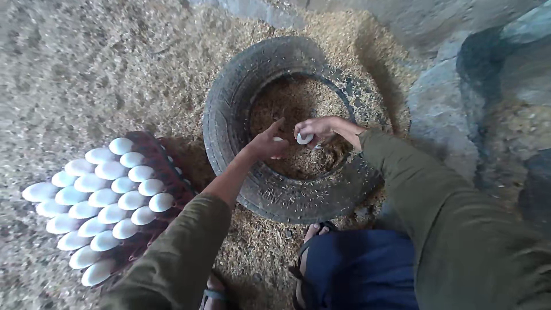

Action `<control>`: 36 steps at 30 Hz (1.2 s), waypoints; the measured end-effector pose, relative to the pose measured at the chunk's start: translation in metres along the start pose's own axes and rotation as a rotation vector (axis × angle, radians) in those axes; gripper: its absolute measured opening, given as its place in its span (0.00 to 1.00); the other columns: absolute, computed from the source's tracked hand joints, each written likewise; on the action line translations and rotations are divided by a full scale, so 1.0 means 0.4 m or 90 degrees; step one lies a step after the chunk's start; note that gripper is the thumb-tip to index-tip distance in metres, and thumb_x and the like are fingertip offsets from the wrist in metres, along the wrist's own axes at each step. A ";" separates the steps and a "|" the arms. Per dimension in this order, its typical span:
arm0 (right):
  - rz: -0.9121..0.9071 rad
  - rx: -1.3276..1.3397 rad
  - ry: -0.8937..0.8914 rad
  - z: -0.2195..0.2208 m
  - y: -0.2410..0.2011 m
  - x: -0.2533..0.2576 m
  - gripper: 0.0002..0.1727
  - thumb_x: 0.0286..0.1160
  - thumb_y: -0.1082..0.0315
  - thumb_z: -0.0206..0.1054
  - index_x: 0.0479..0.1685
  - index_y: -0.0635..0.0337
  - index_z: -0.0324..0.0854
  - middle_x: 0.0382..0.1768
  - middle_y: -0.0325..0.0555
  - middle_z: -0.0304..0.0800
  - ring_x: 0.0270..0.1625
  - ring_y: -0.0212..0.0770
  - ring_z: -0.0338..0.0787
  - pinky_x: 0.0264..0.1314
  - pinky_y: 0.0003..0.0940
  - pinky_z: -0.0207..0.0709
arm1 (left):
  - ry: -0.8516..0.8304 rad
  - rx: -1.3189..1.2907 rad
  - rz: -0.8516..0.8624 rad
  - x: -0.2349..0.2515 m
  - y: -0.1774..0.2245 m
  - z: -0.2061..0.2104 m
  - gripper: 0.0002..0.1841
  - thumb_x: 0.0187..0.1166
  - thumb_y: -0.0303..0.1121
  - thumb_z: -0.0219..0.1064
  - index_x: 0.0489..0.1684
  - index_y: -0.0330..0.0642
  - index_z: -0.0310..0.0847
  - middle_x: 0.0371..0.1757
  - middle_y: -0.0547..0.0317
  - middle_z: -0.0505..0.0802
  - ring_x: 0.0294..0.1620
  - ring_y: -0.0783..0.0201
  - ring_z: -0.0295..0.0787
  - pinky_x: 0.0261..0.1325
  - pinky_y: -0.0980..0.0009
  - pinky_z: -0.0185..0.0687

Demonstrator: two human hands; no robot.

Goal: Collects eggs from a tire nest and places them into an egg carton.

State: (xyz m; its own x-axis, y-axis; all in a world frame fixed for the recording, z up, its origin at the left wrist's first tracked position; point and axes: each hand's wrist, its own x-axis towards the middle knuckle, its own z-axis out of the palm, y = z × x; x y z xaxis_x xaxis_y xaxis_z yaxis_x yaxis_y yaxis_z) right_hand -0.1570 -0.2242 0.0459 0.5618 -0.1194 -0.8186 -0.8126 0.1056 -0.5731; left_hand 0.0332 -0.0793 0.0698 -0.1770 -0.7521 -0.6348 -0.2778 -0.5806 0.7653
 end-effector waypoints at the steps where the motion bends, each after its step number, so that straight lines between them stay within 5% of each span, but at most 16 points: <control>1: 0.000 0.032 0.023 0.003 0.009 0.001 0.17 0.87 0.59 0.52 0.62 0.58 0.78 0.44 0.48 0.84 0.34 0.38 0.83 0.37 0.35 0.80 | -0.010 0.046 0.008 0.000 0.009 -0.008 0.42 0.86 0.35 0.64 0.97 0.64 0.38 0.62 0.34 0.87 0.35 0.50 0.91 0.44 0.52 0.89; 4: -0.024 0.013 0.086 0.012 0.021 -0.003 0.17 0.91 0.54 0.56 0.62 0.53 0.82 0.40 0.41 0.88 0.31 0.32 0.81 0.31 0.30 0.77 | -0.031 0.181 0.071 -0.030 0.053 -0.037 0.37 0.85 0.37 0.66 0.94 0.57 0.52 0.67 0.38 0.87 0.41 0.47 0.94 0.48 0.46 0.90; 6: -0.073 -0.102 0.068 0.007 0.025 0.003 0.14 0.87 0.65 0.61 0.66 0.54 0.80 0.44 0.49 0.87 0.33 0.38 0.82 0.33 0.37 0.78 | -0.019 0.270 0.108 -0.087 0.098 -0.075 0.33 0.82 0.39 0.70 0.88 0.51 0.63 0.66 0.39 0.88 0.46 0.46 0.93 0.49 0.44 0.89; 8: -0.064 -0.191 0.057 0.014 0.013 0.010 0.28 0.80 0.74 0.66 0.80 0.50 0.69 0.54 0.60 0.85 0.35 0.50 0.84 0.33 0.47 0.79 | -0.014 0.368 0.108 -0.169 0.146 -0.123 0.34 0.80 0.41 0.71 0.86 0.48 0.64 0.65 0.40 0.88 0.54 0.44 0.91 0.54 0.42 0.86; 10: -0.026 -0.289 0.097 0.012 0.003 0.031 0.42 0.71 0.76 0.76 0.87 0.48 0.60 0.73 0.70 0.72 0.48 0.67 0.88 0.40 0.62 0.86 | -0.009 0.467 0.134 -0.256 0.169 -0.184 0.32 0.78 0.41 0.73 0.79 0.42 0.66 0.58 0.43 0.89 0.53 0.47 0.89 0.54 0.44 0.84; 13: -0.015 -0.436 0.159 0.010 -0.003 0.063 0.55 0.53 0.75 0.89 0.87 0.49 0.62 0.84 0.76 0.57 0.70 0.82 0.76 0.59 0.79 0.76 | 0.018 0.546 0.123 -0.430 0.144 -0.262 0.28 0.72 0.40 0.77 0.68 0.40 0.72 0.49 0.48 0.87 0.46 0.51 0.86 0.49 0.48 0.83; 16: 0.001 -0.547 0.191 0.029 -0.051 0.060 0.43 0.60 0.65 0.87 0.79 0.57 0.70 0.76 0.78 0.67 0.66 0.80 0.80 0.58 0.79 0.75 | 0.063 0.549 0.041 -0.618 0.019 -0.298 0.27 0.68 0.40 0.78 0.63 0.39 0.75 0.45 0.47 0.87 0.43 0.49 0.87 0.45 0.46 0.83; 19: -0.023 -0.549 0.226 0.044 -0.110 0.056 0.30 0.70 0.61 0.81 0.66 0.68 0.75 0.63 0.79 0.79 0.64 0.81 0.81 0.60 0.80 0.72 | 0.115 0.464 -0.140 -0.773 -0.186 -0.305 0.25 0.71 0.38 0.77 0.63 0.39 0.76 0.58 0.43 0.86 0.57 0.45 0.86 0.58 0.42 0.81; 22: -0.080 -0.550 0.218 -0.007 -0.112 0.082 0.20 0.74 0.53 0.75 0.54 0.59 0.79 0.43 0.65 0.88 0.47 0.66 0.89 0.46 0.71 0.78 | 0.194 0.397 -0.241 -0.862 -0.404 -0.284 0.28 0.71 0.37 0.78 0.69 0.38 0.75 0.68 0.40 0.82 0.62 0.42 0.86 0.62 0.40 0.82; 24: -0.175 -0.486 0.171 0.006 -0.156 0.069 0.13 0.77 0.58 0.70 0.50 0.56 0.82 0.42 0.55 0.89 0.44 0.51 0.89 0.44 0.59 0.81 | 0.222 0.371 -0.290 -0.884 -0.495 -0.259 0.30 0.73 0.38 0.77 0.74 0.41 0.72 0.77 0.40 0.77 0.65 0.41 0.86 0.63 0.40 0.83; 25: -0.220 -0.471 0.149 0.044 -0.205 0.049 0.11 0.78 0.60 0.67 0.51 0.55 0.83 0.41 0.50 0.90 0.42 0.43 0.91 0.43 0.49 0.85 | 0.230 0.363 -0.308 -0.887 -0.520 -0.248 0.30 0.74 0.37 0.76 0.75 0.41 0.71 0.78 0.38 0.75 0.63 0.40 0.87 0.61 0.40 0.84; 27: -0.187 -0.340 0.073 0.195 -0.367 -0.023 0.11 0.83 0.68 0.66 0.57 0.63 0.78 0.43 0.52 0.87 0.40 0.42 0.87 0.45 0.47 0.82 | 0.252 0.370 -0.314 -0.884 -0.554 -0.229 0.27 0.76 0.38 0.74 0.72 0.40 0.72 0.71 0.37 0.78 0.57 0.39 0.89 0.55 0.40 0.86; 30: -0.250 -0.299 -0.096 0.404 -0.504 -0.021 0.17 0.77 0.67 0.62 0.64 0.58 0.72 0.37 0.43 0.85 0.26 0.32 0.81 0.26 0.32 0.77 | 0.296 0.416 -0.282 -0.871 -0.591 -0.206 0.26 0.76 0.38 0.74 0.71 0.38 0.75 0.64 0.36 0.82 0.57 0.37 0.88 0.53 0.40 0.86; 31: -0.280 -0.306 -0.146 0.478 -0.533 -0.001 0.19 0.75 0.67 0.64 0.64 0.59 0.72 0.40 0.44 0.86 0.29 0.33 0.84 0.30 0.33 0.80 | 0.312 0.437 -0.263 -0.865 -0.606 -0.195 0.26 0.76 0.39 0.74 0.71 0.38 0.76 0.63 0.37 0.83 0.59 0.37 0.87 0.53 0.40 0.85; 34: -0.356 -0.430 -0.195 0.704 -0.595 0.088 0.23 0.74 0.63 0.74 0.67 0.59 0.78 0.63 0.54 0.82 0.59 0.47 0.87 0.61 0.50 0.83 | 0.352 0.472 -0.211 -0.852 -0.633 -0.176 0.23 0.75 0.38 0.75 0.64 0.36 0.79 0.60 0.38 0.85 0.58 0.37 0.87 0.51 0.41 0.86; 36: -0.448 -0.509 -0.161 0.838 -0.593 0.155 0.26 0.70 0.61 0.77 0.67 0.58 0.80 0.67 0.57 0.79 0.63 0.52 0.86 0.64 0.53 0.82 | 0.384 0.475 -0.183 -0.849 -0.645 -0.168 0.21 0.75 0.38 0.75 0.60 0.34 0.81 0.59 0.37 0.86 0.57 0.37 0.88 0.51 0.42 0.87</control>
State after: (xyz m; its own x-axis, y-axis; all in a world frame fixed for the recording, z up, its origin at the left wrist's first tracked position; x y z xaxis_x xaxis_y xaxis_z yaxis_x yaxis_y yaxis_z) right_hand 0.1224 0.0742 0.1186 0.8810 0.3134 -0.3544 -0.1119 -0.5898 -0.7998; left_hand 0.2284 0.3051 0.0950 0.4407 -0.7669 -0.4666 -0.7930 -0.5761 0.1979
